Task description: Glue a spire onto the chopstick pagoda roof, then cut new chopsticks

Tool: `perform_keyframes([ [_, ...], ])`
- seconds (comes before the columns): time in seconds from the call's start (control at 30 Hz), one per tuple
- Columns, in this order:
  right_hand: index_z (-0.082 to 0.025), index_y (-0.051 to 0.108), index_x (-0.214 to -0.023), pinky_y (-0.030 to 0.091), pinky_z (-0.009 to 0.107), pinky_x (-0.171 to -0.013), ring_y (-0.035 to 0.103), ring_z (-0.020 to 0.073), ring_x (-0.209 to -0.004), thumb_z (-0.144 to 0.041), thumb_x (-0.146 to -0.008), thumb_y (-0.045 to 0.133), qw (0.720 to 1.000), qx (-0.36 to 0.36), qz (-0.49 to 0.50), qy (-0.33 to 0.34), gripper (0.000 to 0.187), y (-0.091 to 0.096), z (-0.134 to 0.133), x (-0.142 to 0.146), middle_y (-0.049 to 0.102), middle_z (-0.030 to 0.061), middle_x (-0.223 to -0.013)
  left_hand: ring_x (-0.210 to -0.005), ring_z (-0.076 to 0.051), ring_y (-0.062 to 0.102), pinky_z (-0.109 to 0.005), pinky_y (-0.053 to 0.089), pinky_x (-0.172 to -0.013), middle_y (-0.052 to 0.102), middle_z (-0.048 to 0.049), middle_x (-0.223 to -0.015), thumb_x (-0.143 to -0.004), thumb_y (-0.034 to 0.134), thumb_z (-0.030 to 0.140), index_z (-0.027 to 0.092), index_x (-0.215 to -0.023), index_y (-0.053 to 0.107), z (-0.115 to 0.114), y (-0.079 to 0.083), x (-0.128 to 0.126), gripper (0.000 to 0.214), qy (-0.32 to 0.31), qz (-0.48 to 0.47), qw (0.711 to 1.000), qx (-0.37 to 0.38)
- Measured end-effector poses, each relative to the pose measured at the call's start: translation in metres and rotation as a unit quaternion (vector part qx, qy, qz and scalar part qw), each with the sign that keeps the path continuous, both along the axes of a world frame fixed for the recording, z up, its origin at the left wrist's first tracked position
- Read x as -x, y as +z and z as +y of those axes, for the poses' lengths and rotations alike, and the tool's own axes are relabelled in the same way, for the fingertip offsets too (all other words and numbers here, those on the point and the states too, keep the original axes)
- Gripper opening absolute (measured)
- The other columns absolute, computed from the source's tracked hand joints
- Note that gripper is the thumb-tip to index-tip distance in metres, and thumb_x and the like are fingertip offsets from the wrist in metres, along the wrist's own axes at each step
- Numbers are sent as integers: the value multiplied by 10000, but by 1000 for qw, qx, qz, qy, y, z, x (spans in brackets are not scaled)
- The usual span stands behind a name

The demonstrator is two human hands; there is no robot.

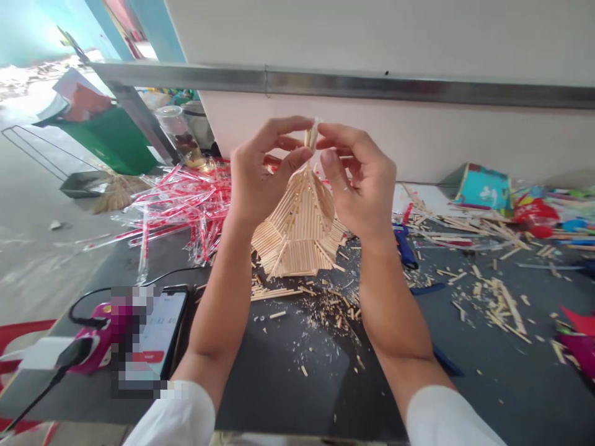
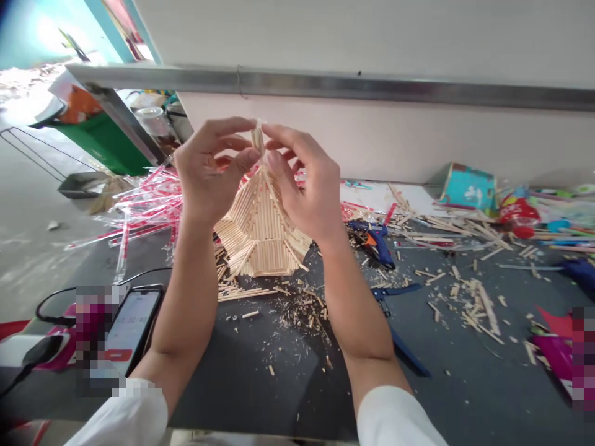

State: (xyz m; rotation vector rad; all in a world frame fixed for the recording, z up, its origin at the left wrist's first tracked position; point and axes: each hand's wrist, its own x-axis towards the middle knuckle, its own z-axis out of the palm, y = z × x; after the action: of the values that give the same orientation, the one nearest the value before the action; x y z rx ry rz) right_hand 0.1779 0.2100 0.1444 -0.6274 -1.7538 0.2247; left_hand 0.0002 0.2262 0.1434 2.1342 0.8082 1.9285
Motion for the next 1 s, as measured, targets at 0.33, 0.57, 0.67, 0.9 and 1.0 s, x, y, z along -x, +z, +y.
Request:
perform_keyframes([
  [0.33,-324,643,-1380,618,355,-882,711,200,-1121,-506,-1065,479,1000,-6,8,26,399,-2,-3,2,725,46,-1255,-861,-138,743,-222,587,-657,772,12,-975,-945,727,255,292,-1212,727,-9,2,-3,269,18,-7,1000,10],
  [0.57,-326,631,-1394,601,302,-794,720,151,-961,-514,-1054,503,999,4,19,31,410,-6,-5,5,726,40,-1243,-782,-120,730,-229,570,-614,775,24,-909,-917,776,303,302,-1192,730,-11,1,-4,279,20,-21,1000,6],
  [0.67,-333,615,-1416,602,296,-780,715,146,-937,-537,-1055,486,999,12,22,30,434,-7,-8,6,718,43,-1260,-795,-130,735,-226,557,-599,765,18,-882,-919,771,344,294,-1184,738,-12,0,-5,271,29,-19,999,15],
  [0.9,-347,614,-1414,612,296,-793,717,164,-964,-638,-1032,457,1000,23,10,13,505,-10,-3,8,712,43,-1231,-853,-117,714,-221,530,-595,768,37,-972,-958,746,361,337,-1219,699,-12,-1,-5,265,40,0,999,20],
  [1.0,-357,607,-1417,613,297,-781,719,171,-961,-673,-1013,465,999,30,15,9,533,-12,-1,9,700,39,-1239,-858,-104,690,-216,533,-617,774,52,-1038,-962,749,352,336,-1243,676,-13,0,-4,291,36,14,999,31],
])
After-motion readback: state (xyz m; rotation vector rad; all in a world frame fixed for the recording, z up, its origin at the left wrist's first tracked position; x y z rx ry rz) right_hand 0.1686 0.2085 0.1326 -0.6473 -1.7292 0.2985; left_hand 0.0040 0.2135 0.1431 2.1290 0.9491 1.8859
